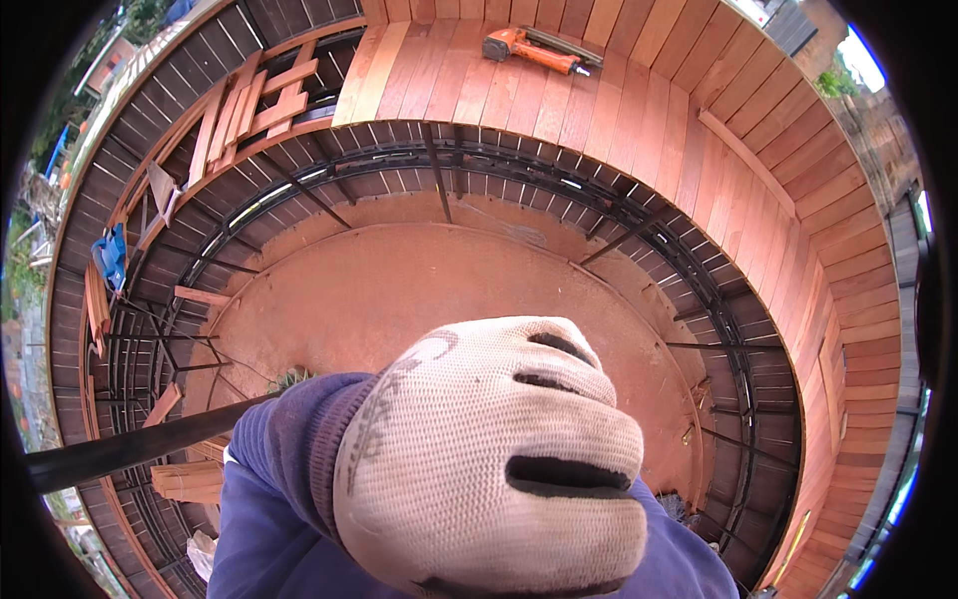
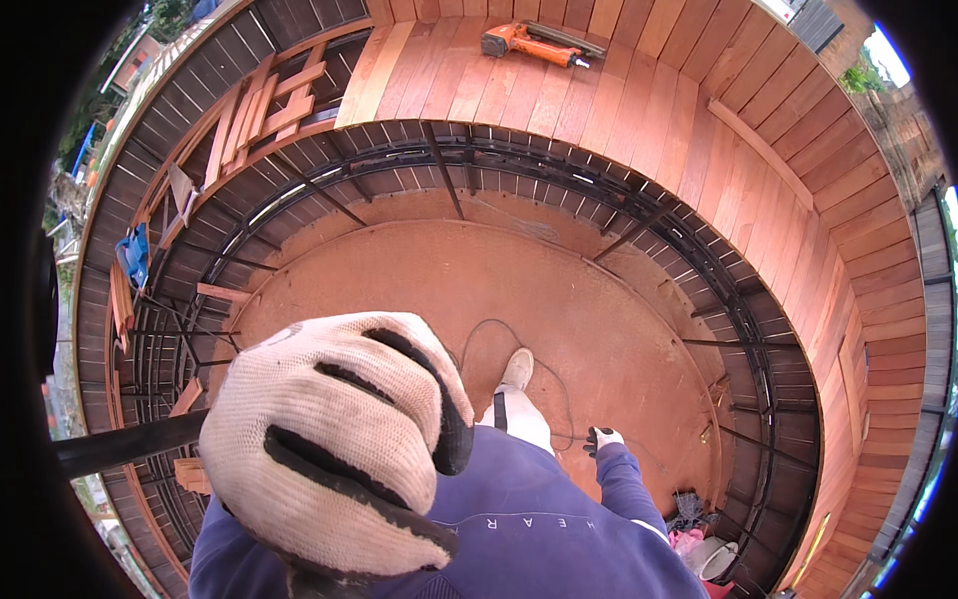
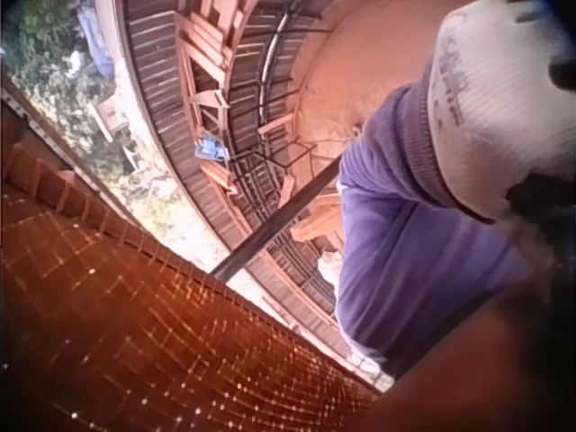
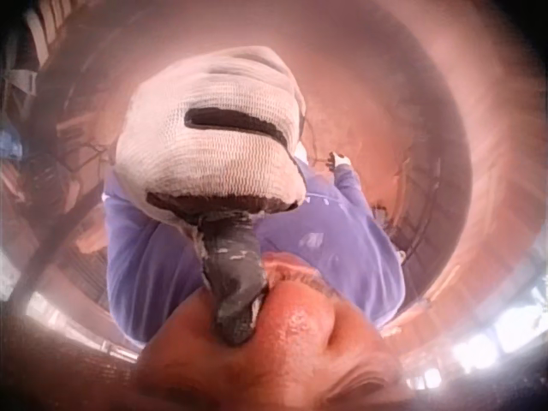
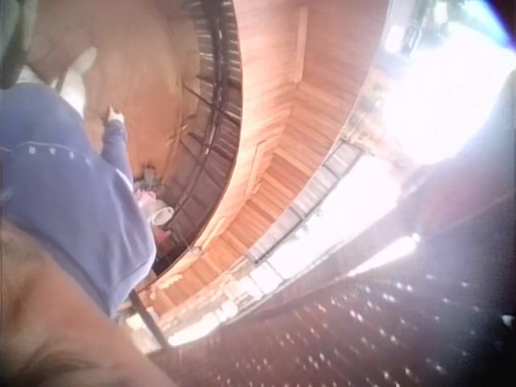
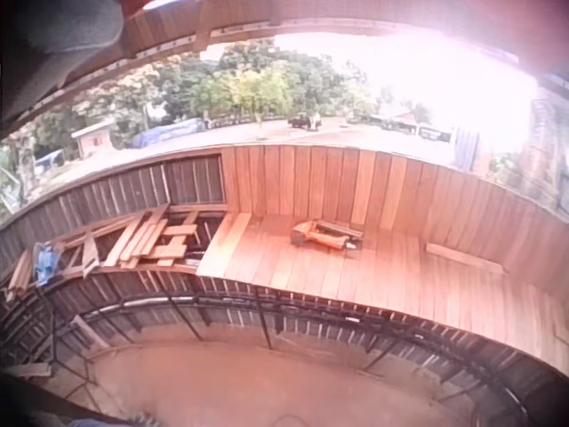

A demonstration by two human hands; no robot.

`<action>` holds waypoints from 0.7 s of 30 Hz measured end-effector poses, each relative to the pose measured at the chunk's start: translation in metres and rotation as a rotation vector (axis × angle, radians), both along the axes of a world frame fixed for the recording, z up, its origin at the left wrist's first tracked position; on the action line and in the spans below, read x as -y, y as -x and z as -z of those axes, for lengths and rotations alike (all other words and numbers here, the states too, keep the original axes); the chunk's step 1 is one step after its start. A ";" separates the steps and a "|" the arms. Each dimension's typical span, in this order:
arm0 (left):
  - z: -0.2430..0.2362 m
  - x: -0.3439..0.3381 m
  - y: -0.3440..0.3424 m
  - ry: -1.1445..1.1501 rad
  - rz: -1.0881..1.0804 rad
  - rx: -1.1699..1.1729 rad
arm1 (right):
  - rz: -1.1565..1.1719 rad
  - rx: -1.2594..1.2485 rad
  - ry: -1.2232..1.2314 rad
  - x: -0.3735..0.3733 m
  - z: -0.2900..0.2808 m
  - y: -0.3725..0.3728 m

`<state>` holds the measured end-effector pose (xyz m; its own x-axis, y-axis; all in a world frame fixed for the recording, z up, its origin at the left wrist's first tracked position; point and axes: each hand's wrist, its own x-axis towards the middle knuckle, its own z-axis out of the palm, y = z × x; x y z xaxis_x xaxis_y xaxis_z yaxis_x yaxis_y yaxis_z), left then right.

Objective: The person uses an angle grinder to smooth the edge of a wooden plank, then positions and secures the plank onto a curved wooden structure using a pneumatic nail gun. They also use a green air hose to blow dust off the structure and tools.

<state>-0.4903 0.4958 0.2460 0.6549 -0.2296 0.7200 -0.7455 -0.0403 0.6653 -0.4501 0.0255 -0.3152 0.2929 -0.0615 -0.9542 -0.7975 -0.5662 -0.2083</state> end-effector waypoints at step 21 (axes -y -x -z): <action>0.079 0.028 -0.061 -1.203 -0.443 -0.846 | -0.111 -0.027 -0.153 -0.089 -0.001 -0.120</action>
